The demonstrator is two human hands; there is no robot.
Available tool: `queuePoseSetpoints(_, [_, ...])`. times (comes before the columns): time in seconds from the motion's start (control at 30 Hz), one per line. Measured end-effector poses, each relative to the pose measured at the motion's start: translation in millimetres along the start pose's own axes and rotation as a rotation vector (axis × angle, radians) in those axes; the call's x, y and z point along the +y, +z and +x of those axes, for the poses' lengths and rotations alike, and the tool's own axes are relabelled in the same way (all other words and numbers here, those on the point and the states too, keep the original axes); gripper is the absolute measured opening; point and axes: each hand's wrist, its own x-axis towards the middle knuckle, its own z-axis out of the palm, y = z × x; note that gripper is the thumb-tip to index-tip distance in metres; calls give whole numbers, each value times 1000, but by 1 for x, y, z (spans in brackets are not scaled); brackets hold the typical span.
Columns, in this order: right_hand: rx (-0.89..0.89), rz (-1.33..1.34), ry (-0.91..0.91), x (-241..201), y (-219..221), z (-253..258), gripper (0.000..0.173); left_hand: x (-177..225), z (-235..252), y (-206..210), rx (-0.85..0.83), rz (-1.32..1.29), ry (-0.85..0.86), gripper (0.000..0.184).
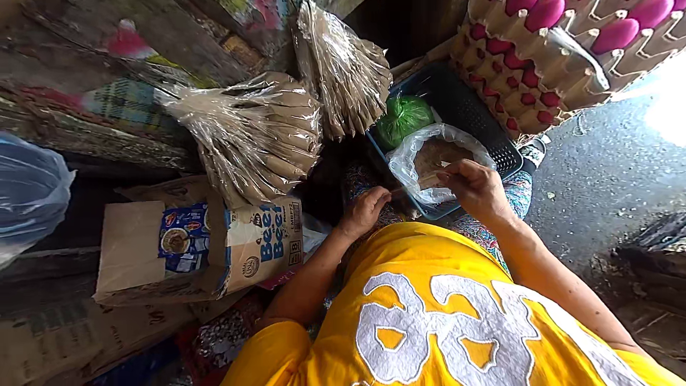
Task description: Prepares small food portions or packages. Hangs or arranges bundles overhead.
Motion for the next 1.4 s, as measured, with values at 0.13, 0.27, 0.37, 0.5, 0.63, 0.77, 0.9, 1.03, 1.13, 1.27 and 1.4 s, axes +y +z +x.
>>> queuePoseSetpoints(0.13, [-17, 10, 23, 6, 6, 1, 19, -33, -27, -15, 13, 116, -81, 27])
queuePoseSetpoints(0.27, [-50, 33, 39, 10, 15, 4, 17, -29, -25, -13, 68, 133, -115, 40])
queuePoseSetpoints(0.37, [-76, 42, 42, 11, 20, 5, 16, -1, 2, 3, 131, 80, 5, 44])
queuePoseSetpoints(0.5, [-63, 23, 55, 6, 15, 3, 14, 11, 38, 26, 149, 6, 137, 27])
queuePoseSetpoints(0.63, [8, -3, 99, 12, -2, -4, 17, 7, 50, 35, 165, -100, 127, 20])
queuePoseSetpoints(0.77, [139, 35, 136, 21, -15, -9, 21, 11, 48, 31, 140, -181, 17, 19])
queuePoseSetpoints(0.9, [44, 114, 75, 20, -11, -12, 21, 13, 47, 29, 111, -223, -53, 16])
queuePoseSetpoints(1.03, [-3, 130, 99, 18, 0, -9, 20, 16, 48, 32, 114, -234, -47, 14])
queuePoseSetpoints(1.13, [-14, 161, 112, 19, 5, -10, 19, 14, 48, 33, 120, -246, -49, 13])
queuePoseSetpoints(1.27, [-50, 132, 106, 23, 7, -11, 15, 12, 49, 36, 102, -242, -25, 14])
queuePoseSetpoints(1.4, [-61, 25, 85, 24, 4, -12, 17, 7, 50, 39, 84, -187, 89, 20])
